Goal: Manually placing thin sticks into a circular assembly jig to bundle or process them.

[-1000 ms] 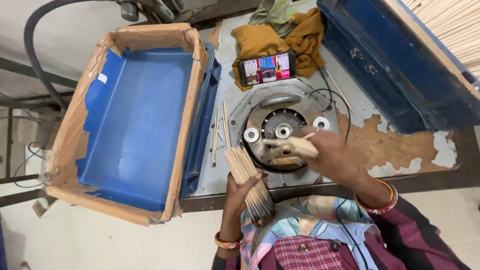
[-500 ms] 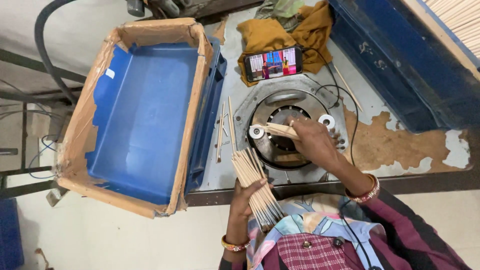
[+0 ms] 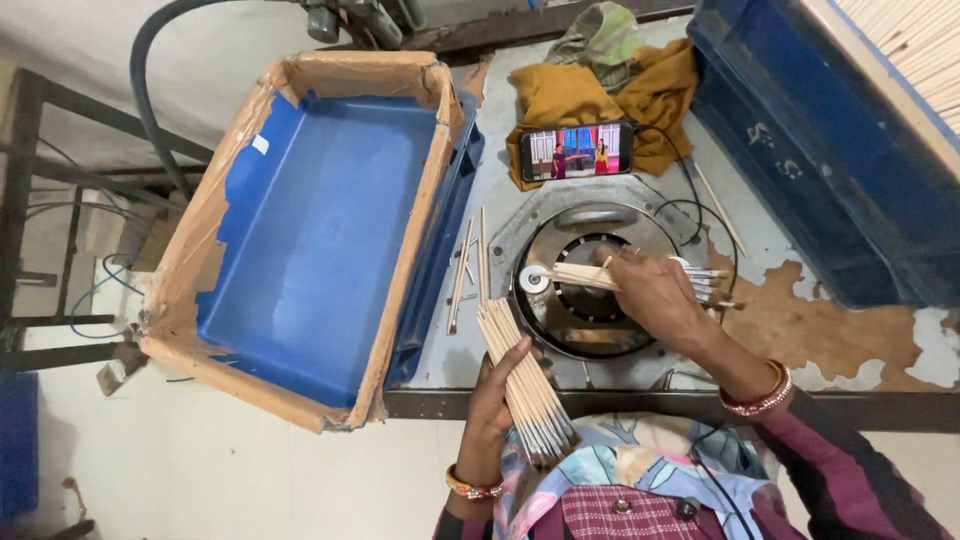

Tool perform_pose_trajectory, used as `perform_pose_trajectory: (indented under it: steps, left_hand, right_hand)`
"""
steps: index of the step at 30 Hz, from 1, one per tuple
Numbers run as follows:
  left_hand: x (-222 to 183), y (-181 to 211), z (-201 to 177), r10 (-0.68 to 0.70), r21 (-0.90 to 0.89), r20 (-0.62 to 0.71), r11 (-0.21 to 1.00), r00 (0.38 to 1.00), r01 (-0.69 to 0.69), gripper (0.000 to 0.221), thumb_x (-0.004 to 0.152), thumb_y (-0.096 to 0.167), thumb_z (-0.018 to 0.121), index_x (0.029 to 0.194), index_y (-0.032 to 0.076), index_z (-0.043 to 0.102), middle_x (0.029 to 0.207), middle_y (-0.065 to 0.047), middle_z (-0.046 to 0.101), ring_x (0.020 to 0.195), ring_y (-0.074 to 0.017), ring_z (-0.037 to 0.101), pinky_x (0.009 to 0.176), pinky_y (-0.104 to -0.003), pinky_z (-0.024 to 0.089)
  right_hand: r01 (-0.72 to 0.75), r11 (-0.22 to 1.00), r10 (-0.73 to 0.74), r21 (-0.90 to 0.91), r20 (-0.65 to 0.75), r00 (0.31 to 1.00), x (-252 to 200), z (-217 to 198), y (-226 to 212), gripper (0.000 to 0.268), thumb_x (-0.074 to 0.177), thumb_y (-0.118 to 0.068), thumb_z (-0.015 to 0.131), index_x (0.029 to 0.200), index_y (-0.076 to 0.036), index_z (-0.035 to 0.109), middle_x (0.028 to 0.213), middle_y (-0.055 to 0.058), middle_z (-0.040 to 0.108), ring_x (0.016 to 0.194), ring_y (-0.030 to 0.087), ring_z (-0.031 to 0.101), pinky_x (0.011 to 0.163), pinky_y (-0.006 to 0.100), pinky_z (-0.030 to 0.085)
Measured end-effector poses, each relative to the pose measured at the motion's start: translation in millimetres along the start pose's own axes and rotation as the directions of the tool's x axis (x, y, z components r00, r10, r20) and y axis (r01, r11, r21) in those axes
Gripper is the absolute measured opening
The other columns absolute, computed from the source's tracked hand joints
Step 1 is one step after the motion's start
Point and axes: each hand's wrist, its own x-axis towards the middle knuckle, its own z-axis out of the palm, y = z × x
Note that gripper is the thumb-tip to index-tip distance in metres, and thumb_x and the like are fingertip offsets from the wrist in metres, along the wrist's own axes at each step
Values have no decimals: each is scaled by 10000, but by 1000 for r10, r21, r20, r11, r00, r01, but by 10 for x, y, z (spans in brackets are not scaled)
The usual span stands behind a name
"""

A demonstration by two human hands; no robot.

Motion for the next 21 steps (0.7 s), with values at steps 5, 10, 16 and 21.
perform_pose_trajectory:
  steps: [5,10,16,21]
  left_hand:
    - [-279,123,237,-90,-23,-88,996,992,88,449,784,96,774,1178,14,575,978,-142,719,860,-303,780,704,-439,686]
    - [-305,2,110,-51,182,-37,982,998,57,453,813,23,796,1186,-73,557,996,-186,711,884,-327,754,721,-433,660]
    - [-378,201,450,243,468,312,802,918,-371,346,845,28,809,1151,-57,671,1057,-146,740,938,-228,740,834,-361,642]
    - [-197,266,354,91,471,286,853,954,-223,286,881,64,805,1113,-60,693,1013,-179,776,894,-241,780,801,-373,676]
  right_hand:
    - [49,991,-25,124,-187,982,-26,194,-63,420,777,-38,683,1190,-59,610,802,202,691,702,392,692,614,493,546]
    - [81,980,-38,180,-231,972,-164,209,-149,374,763,-39,711,1124,-56,613,859,196,690,803,413,692,682,505,542]
    - [257,786,-143,562,-240,960,-477,-62,-496,318,802,-119,767,1080,-63,623,875,165,706,778,349,721,654,440,566]
    - [228,843,-161,488,-176,971,-553,-349,-210,307,736,-102,768,1027,-110,669,865,126,728,767,307,736,660,418,586]
